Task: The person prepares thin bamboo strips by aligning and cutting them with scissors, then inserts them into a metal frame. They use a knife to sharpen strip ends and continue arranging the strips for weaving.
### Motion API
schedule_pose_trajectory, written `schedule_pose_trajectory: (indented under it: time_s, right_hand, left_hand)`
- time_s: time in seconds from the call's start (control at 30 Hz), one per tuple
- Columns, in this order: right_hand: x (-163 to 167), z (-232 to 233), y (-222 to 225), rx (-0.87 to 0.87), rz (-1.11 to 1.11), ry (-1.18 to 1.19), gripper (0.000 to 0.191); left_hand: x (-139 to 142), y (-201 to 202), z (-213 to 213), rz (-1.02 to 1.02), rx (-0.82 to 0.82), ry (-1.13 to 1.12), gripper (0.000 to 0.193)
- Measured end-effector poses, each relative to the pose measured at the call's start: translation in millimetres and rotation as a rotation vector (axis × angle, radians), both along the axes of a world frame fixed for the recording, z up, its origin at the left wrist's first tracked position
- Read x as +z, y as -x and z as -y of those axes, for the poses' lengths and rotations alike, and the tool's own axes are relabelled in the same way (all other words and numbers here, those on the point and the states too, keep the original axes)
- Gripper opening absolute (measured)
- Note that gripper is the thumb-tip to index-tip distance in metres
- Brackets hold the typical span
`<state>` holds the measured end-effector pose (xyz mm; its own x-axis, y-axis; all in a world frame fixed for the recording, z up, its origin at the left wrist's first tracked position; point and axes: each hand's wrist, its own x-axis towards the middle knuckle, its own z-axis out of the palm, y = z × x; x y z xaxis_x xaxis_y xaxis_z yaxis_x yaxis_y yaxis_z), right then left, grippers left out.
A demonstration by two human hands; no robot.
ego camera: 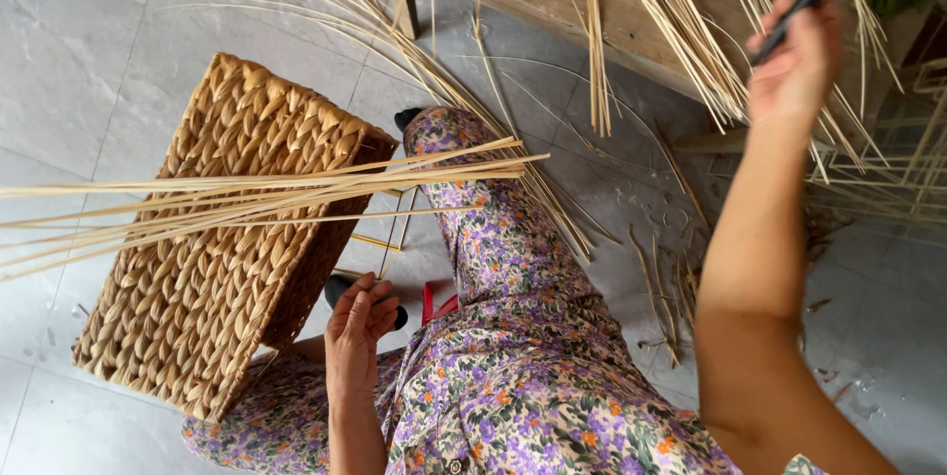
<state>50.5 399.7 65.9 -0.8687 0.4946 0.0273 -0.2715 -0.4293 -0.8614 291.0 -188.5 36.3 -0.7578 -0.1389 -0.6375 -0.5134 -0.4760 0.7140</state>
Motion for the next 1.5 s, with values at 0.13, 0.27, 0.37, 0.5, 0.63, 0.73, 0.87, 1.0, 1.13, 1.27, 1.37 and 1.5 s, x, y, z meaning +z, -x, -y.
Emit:
schedule_pose_trajectory:
  time_s: [0.13,0.27,0.37,0.5,0.63,0.73,0.87,1.0,1.13,1.27,1.37,1.5]
  right_hand:
    - [-23,82,-54,0.101,0.170,-0.156,0.031]
    - [-66,144,-85,0.098,0.301,-0.188,0.017]
    - [-88,150,-92,0.070,0.402,-0.366,0.018]
    - [-104,128,-75,-0.065,0.467,-0.511,0.020]
    - [-114,113,-48,-0.069,0.526,-0.586,0.020]
    - [-119,114,-31,-0.059,0.425,-0.668,0.019]
    - [-121,120,-9,-0.076,0.433,-0.749,0.018]
    - [-116,121,6,-0.079,0.520,-0.856,0.020]
    - [-113,122,10,-0.060,0.455,-0.918,0.022]
    - [-113,125,8,-0.020,0.466,-0.815,0.021]
    - [-110,124,6,-0.006,0.410,-0.766,0.022]
    - [-101,124,4,0.006,0.410,-0.758,0.023]
  left_hand:
    - [4,0,-1,0.023,-0.024,0.031,0.038]
    - [17,1,-3,-0.046,-0.012,0.098,0.036]
    - [33,3,-3,-0.170,0.031,0.185,0.035]
    - [53,5,-7,-0.253,0.052,0.290,0.034]
    - [62,6,-17,-0.278,0.068,0.353,0.033]
    - [63,5,-22,-0.257,0.041,0.435,0.031]
    - [63,6,-24,-0.300,0.031,0.442,0.029]
    - [66,8,-26,-0.348,0.025,0.533,0.026]
    - [76,14,-22,-0.449,-0.018,0.750,0.022]
    - [93,25,-14,-0.584,-0.091,1.160,0.021]
    - [105,40,-10,-0.624,-0.169,1.330,0.026]
    - [114,73,2,-0.660,-0.404,1.636,0.055]
